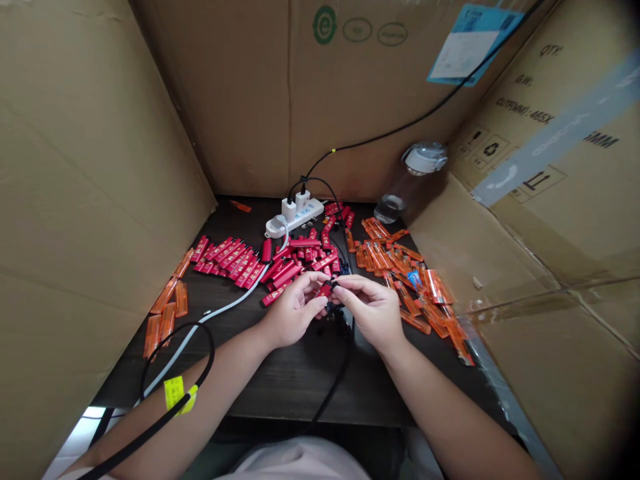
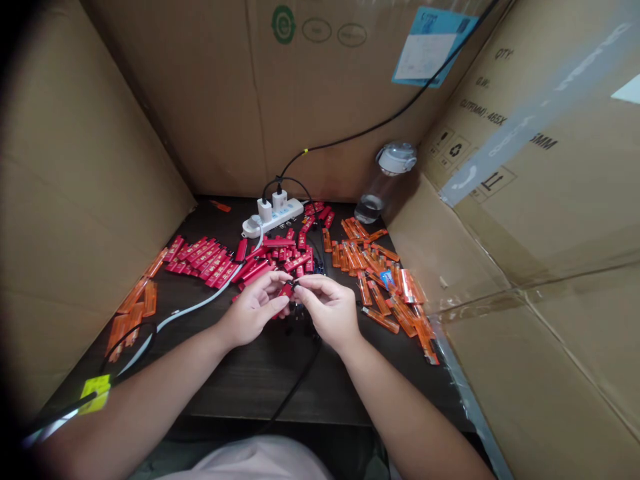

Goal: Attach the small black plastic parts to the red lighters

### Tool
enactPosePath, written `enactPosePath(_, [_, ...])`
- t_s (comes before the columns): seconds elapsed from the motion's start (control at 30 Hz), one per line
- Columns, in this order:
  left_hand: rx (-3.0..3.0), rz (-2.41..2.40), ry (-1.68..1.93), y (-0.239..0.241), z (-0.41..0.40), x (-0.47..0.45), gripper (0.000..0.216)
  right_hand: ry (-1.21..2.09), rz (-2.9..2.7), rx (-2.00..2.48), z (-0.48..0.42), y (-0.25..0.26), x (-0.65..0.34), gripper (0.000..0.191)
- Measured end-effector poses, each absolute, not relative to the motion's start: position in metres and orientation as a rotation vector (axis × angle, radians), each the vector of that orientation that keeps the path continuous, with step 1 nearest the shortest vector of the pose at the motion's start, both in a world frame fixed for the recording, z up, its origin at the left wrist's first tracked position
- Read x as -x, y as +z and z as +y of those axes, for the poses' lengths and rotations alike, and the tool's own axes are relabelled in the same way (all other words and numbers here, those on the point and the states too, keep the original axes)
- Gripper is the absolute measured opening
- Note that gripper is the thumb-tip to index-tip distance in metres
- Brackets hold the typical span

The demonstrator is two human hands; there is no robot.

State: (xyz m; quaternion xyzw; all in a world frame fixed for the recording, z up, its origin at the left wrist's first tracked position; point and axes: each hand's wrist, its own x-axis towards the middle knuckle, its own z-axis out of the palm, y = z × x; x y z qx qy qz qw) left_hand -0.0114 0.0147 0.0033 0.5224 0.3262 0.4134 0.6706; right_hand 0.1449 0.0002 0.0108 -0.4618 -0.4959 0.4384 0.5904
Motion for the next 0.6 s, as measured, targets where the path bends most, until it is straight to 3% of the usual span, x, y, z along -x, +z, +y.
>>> enactPosePath(0.6, [-1.182,0.753,0.942,0.0023,0.0152,0.0113,0.034,0.879,-1.341,1.05,0.0016,0.0111,-0.1468,0.005])
